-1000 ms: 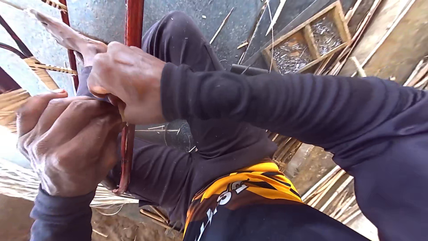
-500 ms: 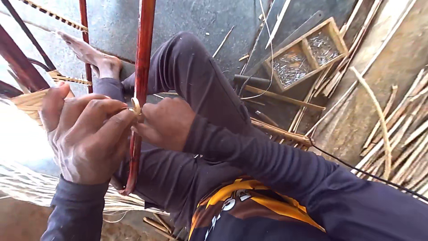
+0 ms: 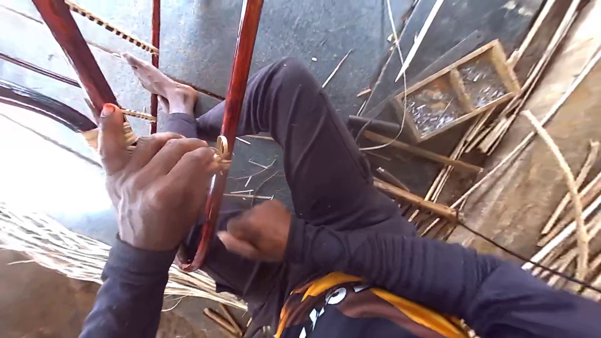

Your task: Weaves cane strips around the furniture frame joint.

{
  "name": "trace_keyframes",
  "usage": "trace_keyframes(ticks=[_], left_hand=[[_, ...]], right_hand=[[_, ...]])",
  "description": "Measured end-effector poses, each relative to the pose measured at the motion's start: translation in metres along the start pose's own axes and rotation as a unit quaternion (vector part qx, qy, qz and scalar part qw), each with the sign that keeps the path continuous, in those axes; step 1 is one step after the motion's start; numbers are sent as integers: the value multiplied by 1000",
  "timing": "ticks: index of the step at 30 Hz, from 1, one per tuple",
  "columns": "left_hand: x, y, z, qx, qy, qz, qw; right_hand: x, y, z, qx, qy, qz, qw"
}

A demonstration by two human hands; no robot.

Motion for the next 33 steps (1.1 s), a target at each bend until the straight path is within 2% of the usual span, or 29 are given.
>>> trace_keyframes(ticks=[2, 3, 6, 8, 9, 12, 14, 15, 17, 18, 19, 21, 22, 25, 28, 30, 33], left_hand=[[0, 0, 5, -11, -4, -13, 1000], [4, 0, 6, -36, -2, -23, 999], [5, 1, 19, -91, 29, -24, 995], [-1, 0, 24, -101, 48, -22, 993], [-4, -2, 25, -102, 56, -27, 993], [-9, -3, 23, -105, 64, -39, 992], [-8, -1, 23, -95, 57, -38, 993], [-8, -1, 22, -93, 53, -35, 994], [-9, -3, 22, -91, 54, -30, 994], [-10, -4, 23, -88, 58, -32, 994], [-14, -4, 25, -82, 57, -28, 995], [-18, -3, 23, -78, 50, -20, 995], [-15, -1, 20, -87, 49, -23, 995], [-7, 2, 27, -104, 51, -27, 993], [-7, 3, 36, -153, 22, -14, 988], [-8, 5, 37, -183, -7, -15, 983], [-8, 8, 34, -184, -15, -24, 982]], right_hand=[[10, -46, 19, 124, 57, -18, 990], [8, -61, 25, 145, 79, -54, 985], [-2, -75, 43, 105, 94, -150, 979], [-8, -74, 48, 109, 66, -157, 979], [-8, -72, 49, 138, 34, -136, 980], [3, -68, 49, 231, -66, -10, 971], [4, -51, 34, 183, -131, 68, 972], [-4, -26, 14, 105, -149, 72, 981], [-20, 40, -41, -95, -123, 18, 988], [-21, 54, -55, -127, -102, 9, 987], [-17, 46, -53, -78, -73, 9, 994], [-8, -10, -22, 97, -12, 10, 995], [-6, -36, -5, 146, 17, -18, 989], [-6, -76, 34, 164, 58, -147, 974], [-17, -68, 45, 125, 84, -195, 969], [-18, -63, 46, 147, 46, -181, 971], [-2, -58, 41, 261, -76, -81, 959]])
Point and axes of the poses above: each hand's wrist, its own z-axis towards the middle knuckle, its own y-axis out of the palm, x = y × z, the point moved 7 cm from there along z, towards the middle knuckle, and after that the axes turned 12 degrees about y, right-handed, at the moved point
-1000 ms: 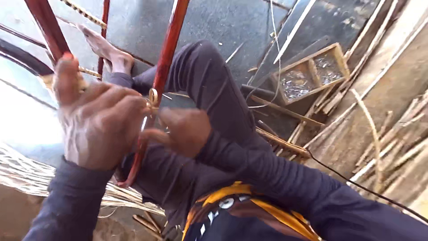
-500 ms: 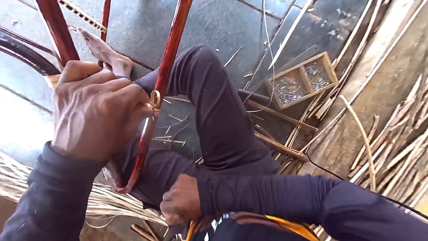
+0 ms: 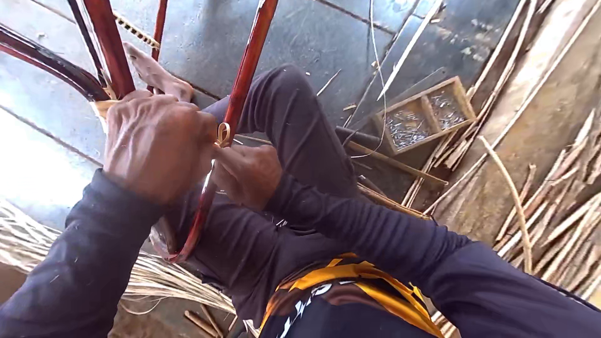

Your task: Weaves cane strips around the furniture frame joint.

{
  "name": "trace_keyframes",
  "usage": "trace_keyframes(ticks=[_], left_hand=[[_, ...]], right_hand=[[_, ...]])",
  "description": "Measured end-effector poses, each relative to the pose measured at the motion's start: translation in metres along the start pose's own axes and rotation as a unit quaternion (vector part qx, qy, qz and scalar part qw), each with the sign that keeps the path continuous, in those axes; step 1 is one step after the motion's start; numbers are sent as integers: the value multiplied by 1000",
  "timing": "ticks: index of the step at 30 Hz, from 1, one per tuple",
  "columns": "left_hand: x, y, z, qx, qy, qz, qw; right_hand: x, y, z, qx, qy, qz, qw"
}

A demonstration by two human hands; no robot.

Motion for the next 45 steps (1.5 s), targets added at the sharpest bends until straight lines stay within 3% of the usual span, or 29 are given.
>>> trace_keyframes(ticks=[2, 3, 5, 6, 7, 8, 10, 11, 13, 15, 18, 20, 24, 27, 31, 33, 36, 38, 39, 40, 42, 43, 45], left_hand=[[2, 1, -1, 15, 12, -2, 1000], [4, 2, -3, 18, 16, -3, 1000], [5, 1, -4, 20, 20, -1, 1000], [3, -1, -4, 23, 26, 0, 999], [-1, -3, -2, 30, 32, 5, 999], [-4, -4, -2, 32, 39, 12, 999], [-2, -1, -5, 5, 65, 26, 998], [1, 3, -7, -19, 79, 39, 996], [4, 7, -8, -56, 103, 60, 991], [6, 6, -10, -55, 127, 62, 988], [6, 8, -8, -28, 125, 59, 990], [4, 14, -4, -39, 81, 7, 996], [3, 32, -4, -90, -17, -128, 988], [5, 43, -12, -93, 6, -83, 992], [-8, 41, -11, -36, 19, -7, 999], [-14, 29, -6, -1, 19, 36, 999], [-4, 4, -11, 126, 31, 63, 990], [6, -8, -37, 275, 5, -2, 961], [12, -6, -55, 345, -25, -32, 938], [18, 2, -72, 396, -69, -52, 914], [31, 36, -96, 426, -150, -70, 889], [40, 56, -100, 408, -169, -72, 894], [60, 86, -99, 357, -181, -54, 915]], right_hand=[[-1, 4, -13, 14, -35, 77, 996], [-14, 10, -33, -41, -52, 93, 993], [-61, 31, -101, -291, -74, 73, 951], [-83, 40, -136, -442, -86, 73, 890], [-94, 42, -157, -477, -119, 92, 866], [-96, 35, -162, -404, -152, 127, 893], [-76, 10, -131, -163, -164, 170, 958], [-62, -1, -104, -89, -165, 138, 973], [-36, -8, -61, -26, -199, 35, 979], [-20, -8, -42, -12, -256, -19, 967], [-16, -13, -28, -40, -278, 98, 955], [-15, -9, -18, -71, -217, 206, 952], [4, 0, -26, -7, -42, 395, 918], [16, 18, -47, 21, -17, 452, 892], [18, 16, -34, -82, -56, 454, 885], [26, -20, -23, -138, -55, 394, 907], [102, -120, -18, -29, 26, 302, 953], [201, -162, -43, 26, 194, 80, 977], [255, -166, -71, -26, 282, -58, 957], [307, -158, -110, -132, 361, -153, 910], [375, -134, -193, -329, 460, -241, 789], [390, -124, -222, -374, 473, -250, 758], [404, -111, -246, -395, 456, -256, 755]])
Point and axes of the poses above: each hand's wrist, its own z-axis towards the middle knuckle, its own y-axis out of the palm, x = y × z, the point moved 7 cm from there along z, towards the middle knuckle, and after that the axes turned 12 degrees about y, right-handed, at the moved point
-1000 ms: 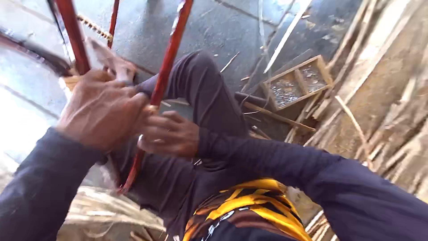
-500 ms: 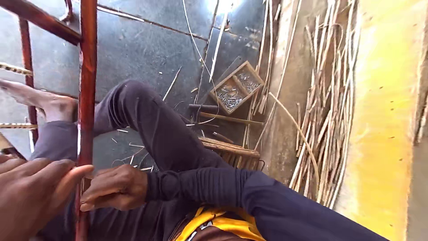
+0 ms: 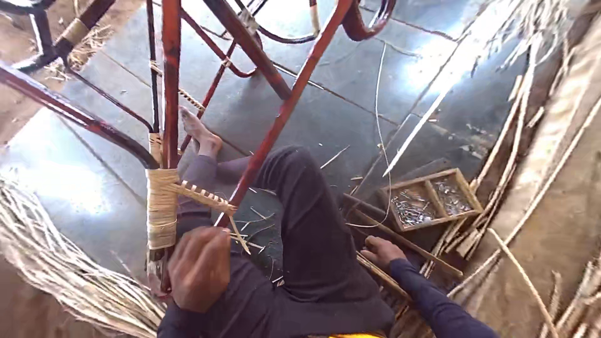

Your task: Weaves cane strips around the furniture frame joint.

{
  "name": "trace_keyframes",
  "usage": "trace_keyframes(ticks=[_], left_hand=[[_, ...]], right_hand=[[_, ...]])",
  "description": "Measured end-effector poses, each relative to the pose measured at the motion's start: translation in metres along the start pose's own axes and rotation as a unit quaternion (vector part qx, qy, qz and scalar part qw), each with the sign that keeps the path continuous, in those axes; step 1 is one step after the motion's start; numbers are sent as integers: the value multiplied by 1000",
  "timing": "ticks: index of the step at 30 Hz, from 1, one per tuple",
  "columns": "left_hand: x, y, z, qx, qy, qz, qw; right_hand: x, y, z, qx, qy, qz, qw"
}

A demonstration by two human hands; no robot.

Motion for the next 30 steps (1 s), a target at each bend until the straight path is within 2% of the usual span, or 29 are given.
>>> trace_keyframes(ticks=[2, 4, 6, 8, 10, 12, 15, 18, 22, 24, 28, 29, 30], left_hand=[[11, 13, -9, -13, -1, 44, 999], [18, 18, -7, 5, -9, 80, 997], [20, 23, -6, 53, -3, 87, 995], [19, 27, -13, 107, 12, 67, 992], [19, 28, -20, 136, 20, 44, 990], [21, 27, -24, 142, 25, 30, 989], [20, 25, -22, 144, 28, 14, 989], [18, 22, -23, 151, 19, -7, 988], [19, 17, -21, 172, 8, -47, 984], [17, 12, -14, 204, -28, -104, 973], [4, 3, -6, 309, -165, -210, 913], [1, 1, -8, 328, -185, -218, 900], [-4, -3, -12, 350, -213, -238, 881]], right_hand=[[-5, 0, 1, 26, -30, 7, 999], [-7, -15, -5, 105, -92, 77, 987], [-6, -39, -22, 200, -139, 193, 950], [-21, -74, -57, 258, -135, 298, 909], [-72, -121, -114, 316, -192, 333, 867], [-148, -153, -185, 363, -336, 274, 825], [-251, -148, -239, 349, -459, 213, 789], [-302, -136, -236, 323, -503, 231, 768], [-314, -137, -230, 322, -504, 235, 766], [-313, -135, -228, 329, -500, 232, 767], [-308, -127, -229, 346, -499, 228, 761], [-306, -127, -234, 351, -493, 219, 766], [-304, -122, -234, 327, -476, 204, 791]])
Point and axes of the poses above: each hand's wrist, its own z-axis towards the middle knuckle, its own y-axis out of the palm, x = y × z, the point moved 7 cm from there along z, towards the middle knuckle, and after that the axes turned 12 degrees about y, right-handed, at the moved point
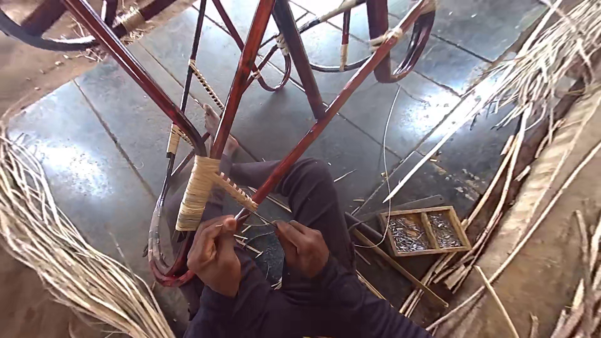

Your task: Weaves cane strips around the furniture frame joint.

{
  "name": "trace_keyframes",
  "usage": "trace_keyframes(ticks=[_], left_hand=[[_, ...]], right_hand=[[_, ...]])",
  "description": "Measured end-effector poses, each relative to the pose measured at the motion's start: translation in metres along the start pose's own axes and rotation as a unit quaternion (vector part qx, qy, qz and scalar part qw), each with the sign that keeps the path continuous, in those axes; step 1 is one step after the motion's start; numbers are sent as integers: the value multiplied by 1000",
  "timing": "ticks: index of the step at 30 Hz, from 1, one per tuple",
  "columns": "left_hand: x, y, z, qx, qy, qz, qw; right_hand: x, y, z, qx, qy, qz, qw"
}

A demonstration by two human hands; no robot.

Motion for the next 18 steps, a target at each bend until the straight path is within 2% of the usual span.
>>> trace_keyframes(ticks=[2, 3, 4, 6, 7, 8, 9, 10, 13, 18], left_hand=[[-3, -15, 11, 82, -64, -56, 993], [-1, -18, 15, 94, -63, -60, 992], [3, -16, 14, 58, -33, -44, 997], [4, 2, -1, -102, 37, 100, 989], [-1, 13, -8, -174, 64, 217, 958], [-4, 21, -12, -213, 96, 321, 918], [-4, 24, -13, -220, 123, 377, 891], [-2, 21, -11, -209, 123, 391, 888], [2, -6, 0, -149, 96, 370, 912], [-13, -97, 19, -77, 125, 398, 906]], right_hand=[[3, -1, -1, -41, 43, 18, 998], [5, -2, 3, -40, 47, 40, 997], [10, -2, 7, -29, 34, 59, 997], [17, -7, 17, -33, 8, 94, 995], [15, -14, 23, -29, 3, 114, 993], [10, -24, 28, -14, -2, 126, 992], [4, -35, 33, 6, -10, 133, 991], [-1, -46, 35, 22, -14, 136, 990], [-10, -66, 31, 29, -20, 129, 991], [-18, -67, 10, -55, -39, 136, 988]])
Point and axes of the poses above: each hand's wrist, its own z-axis towards the middle knuckle, its own y-axis out of the palm, x = y × z, the point moved 7 cm from there along z, towards the middle knuckle, and after that the axes turned 12 degrees about y, right-handed, at the moved point
